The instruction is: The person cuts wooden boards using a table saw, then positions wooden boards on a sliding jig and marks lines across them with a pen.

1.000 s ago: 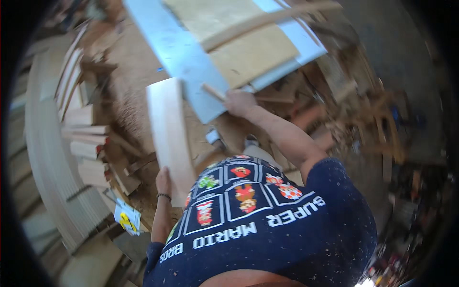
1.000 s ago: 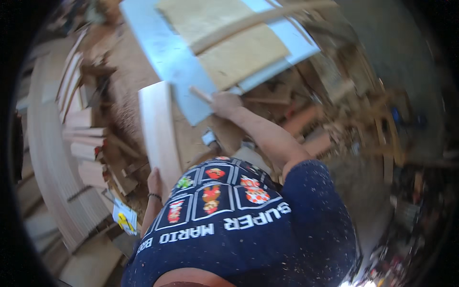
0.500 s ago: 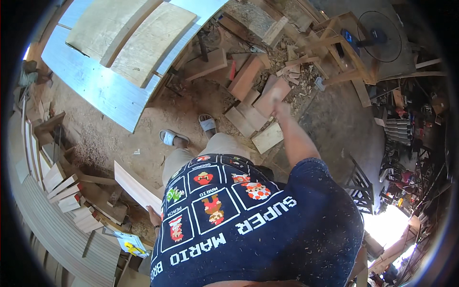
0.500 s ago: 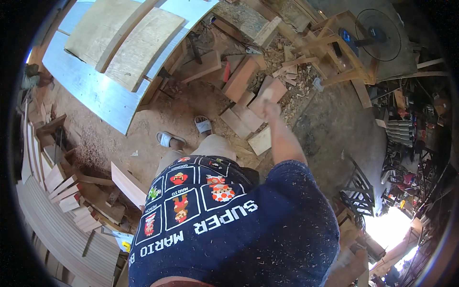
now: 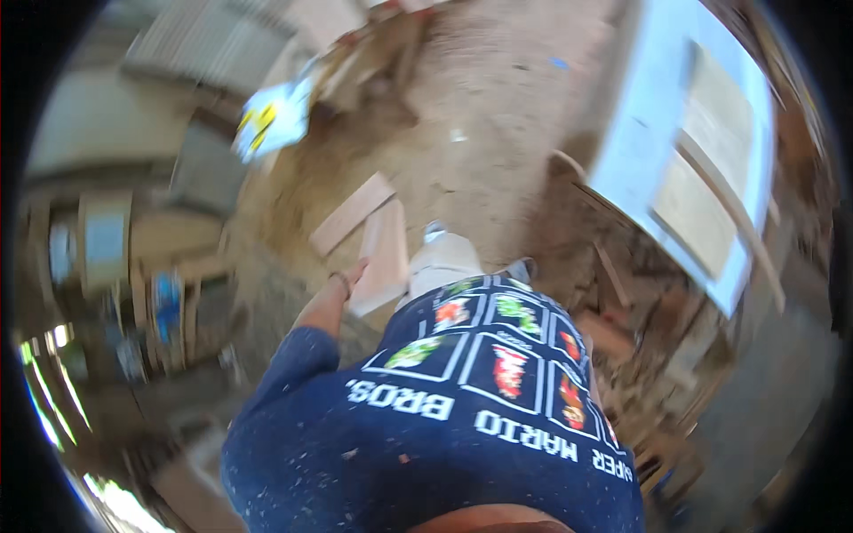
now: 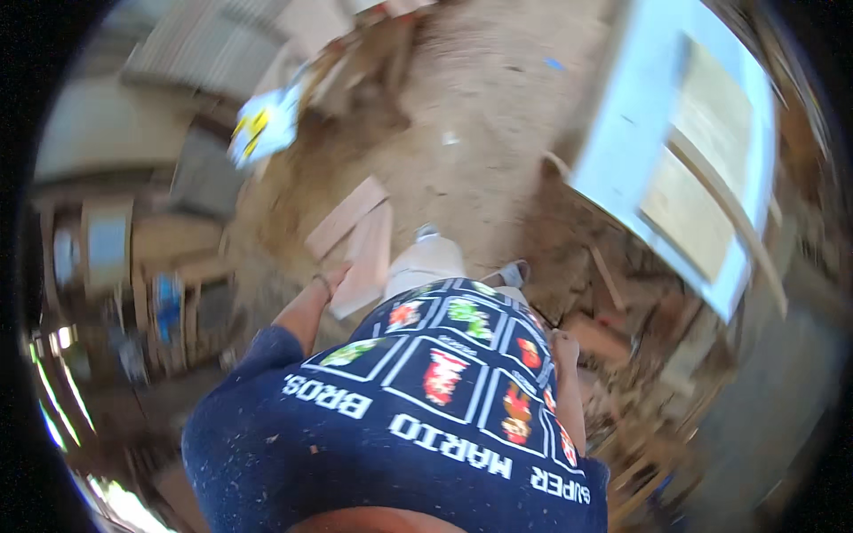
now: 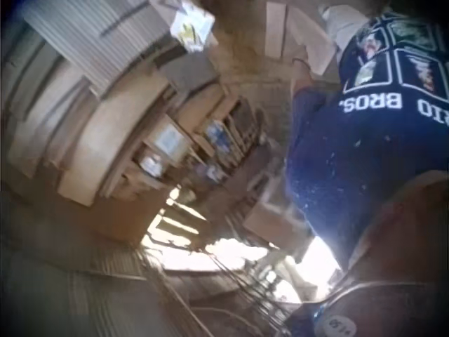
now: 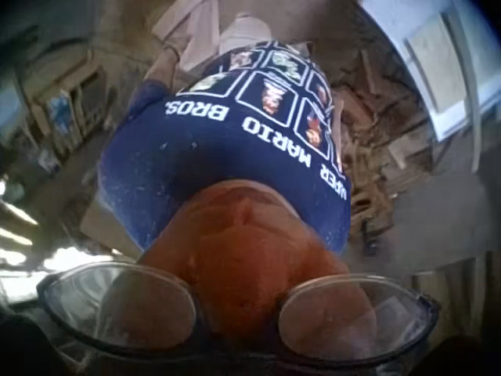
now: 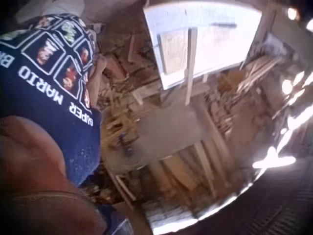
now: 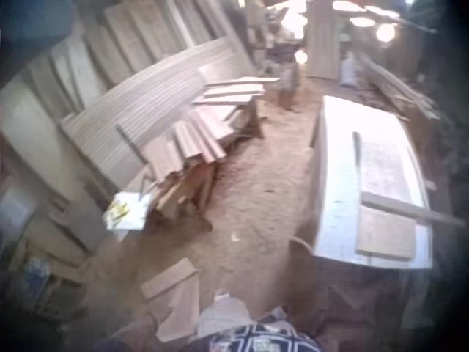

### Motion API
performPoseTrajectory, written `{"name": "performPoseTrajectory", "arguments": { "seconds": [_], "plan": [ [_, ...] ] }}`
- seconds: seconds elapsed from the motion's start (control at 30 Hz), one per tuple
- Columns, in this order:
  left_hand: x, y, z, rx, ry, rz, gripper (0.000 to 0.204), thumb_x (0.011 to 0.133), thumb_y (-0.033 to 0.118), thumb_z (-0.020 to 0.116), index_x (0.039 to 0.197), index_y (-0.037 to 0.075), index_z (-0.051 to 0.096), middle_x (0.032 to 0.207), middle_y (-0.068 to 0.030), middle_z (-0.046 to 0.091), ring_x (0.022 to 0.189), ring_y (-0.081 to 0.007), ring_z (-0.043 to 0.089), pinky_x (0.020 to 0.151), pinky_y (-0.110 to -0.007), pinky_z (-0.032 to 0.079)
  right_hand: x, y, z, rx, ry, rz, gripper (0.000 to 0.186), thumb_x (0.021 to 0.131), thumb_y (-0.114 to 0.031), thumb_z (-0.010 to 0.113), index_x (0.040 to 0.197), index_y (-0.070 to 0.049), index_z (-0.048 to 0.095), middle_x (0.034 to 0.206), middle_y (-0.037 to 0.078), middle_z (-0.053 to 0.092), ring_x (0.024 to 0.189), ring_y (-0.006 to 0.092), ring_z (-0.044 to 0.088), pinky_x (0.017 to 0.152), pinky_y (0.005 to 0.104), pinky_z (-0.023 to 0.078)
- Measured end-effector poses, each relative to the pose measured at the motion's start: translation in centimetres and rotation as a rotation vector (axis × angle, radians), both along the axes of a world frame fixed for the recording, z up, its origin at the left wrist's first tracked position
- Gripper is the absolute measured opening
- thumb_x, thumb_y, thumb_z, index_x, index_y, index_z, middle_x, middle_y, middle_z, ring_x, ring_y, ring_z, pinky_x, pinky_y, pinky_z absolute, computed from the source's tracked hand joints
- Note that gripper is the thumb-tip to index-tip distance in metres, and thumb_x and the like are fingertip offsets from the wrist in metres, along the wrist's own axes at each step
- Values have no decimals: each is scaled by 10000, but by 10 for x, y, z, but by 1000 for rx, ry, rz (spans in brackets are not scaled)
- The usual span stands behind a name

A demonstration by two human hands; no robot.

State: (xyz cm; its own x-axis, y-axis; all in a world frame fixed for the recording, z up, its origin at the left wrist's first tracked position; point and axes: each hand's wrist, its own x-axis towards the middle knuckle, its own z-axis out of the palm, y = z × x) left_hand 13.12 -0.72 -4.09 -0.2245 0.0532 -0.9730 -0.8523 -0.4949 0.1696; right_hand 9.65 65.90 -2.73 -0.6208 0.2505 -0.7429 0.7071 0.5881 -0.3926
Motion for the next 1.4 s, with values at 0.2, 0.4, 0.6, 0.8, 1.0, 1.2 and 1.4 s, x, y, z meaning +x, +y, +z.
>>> {"name": "performPoseTrajectory", "arguments": {
  "seconds": [0.2,0.4,0.6,0.8,1.0,1.2,1.4],
  "plan": [
    [86,-18,-85,-362,-183,137,583,1025,485,381,1381,36,486,1278,-131,639,1062,-289,660,957,-432,521,-111,-59,48,-69,181,419,399,905,-334,660,1105,10,685,1033,165,723,940,268,698,815,367,533],
    [11,-49,-16,-246,-157,768,606,1006,572,381,1347,85,493,1238,-111,650,1079,-277,653,876,-459,552,-179,-141,89,34,167,378,367,901,-276,668,1120,18,686,988,137,726,885,168,678,777,295,524],
    [-72,-42,2,250,-118,594,887,913,761,337,1401,20,328,908,-154,636,712,-255,635,598,-373,563,-217,-199,60,138,173,681,423,843,-363,682,1084,-16,708,1013,192,722,966,306,699,854,377,538],
    [-125,-32,16,-148,185,100,714,955,663,414,1330,58,457,849,-94,635,578,-205,600,491,-326,500,-259,-301,85,58,217,717,365,878,-323,664,1091,-31,711,971,153,736,886,270,711,790,353,555],
    [-47,-89,-48,-621,211,-167,471,961,492,538,1149,75,649,808,-91,675,636,-215,649,577,-354,522,-343,-352,64,55,303,897,441,875,-406,671,1123,-43,709,854,163,730,770,245,722,749,363,560],
    [27,-91,-28,-713,-207,-742,429,1013,272,429,1387,77,509,1335,-133,580,1214,-274,562,1053,-463,379,-535,-402,23,-75,222,762,352,931,-351,594,1092,-53,686,836,66,705,643,168,670,581,345,534],
    [-40,-53,12,-985,-108,-1117,331,978,249,448,1225,122,629,1245,-119,645,1132,-317,612,950,-437,503,-787,-448,12,-525,213,190,281,969,-337,558,1036,-79,647,742,61,610,590,157,576,472,286,431]
  ]
}}
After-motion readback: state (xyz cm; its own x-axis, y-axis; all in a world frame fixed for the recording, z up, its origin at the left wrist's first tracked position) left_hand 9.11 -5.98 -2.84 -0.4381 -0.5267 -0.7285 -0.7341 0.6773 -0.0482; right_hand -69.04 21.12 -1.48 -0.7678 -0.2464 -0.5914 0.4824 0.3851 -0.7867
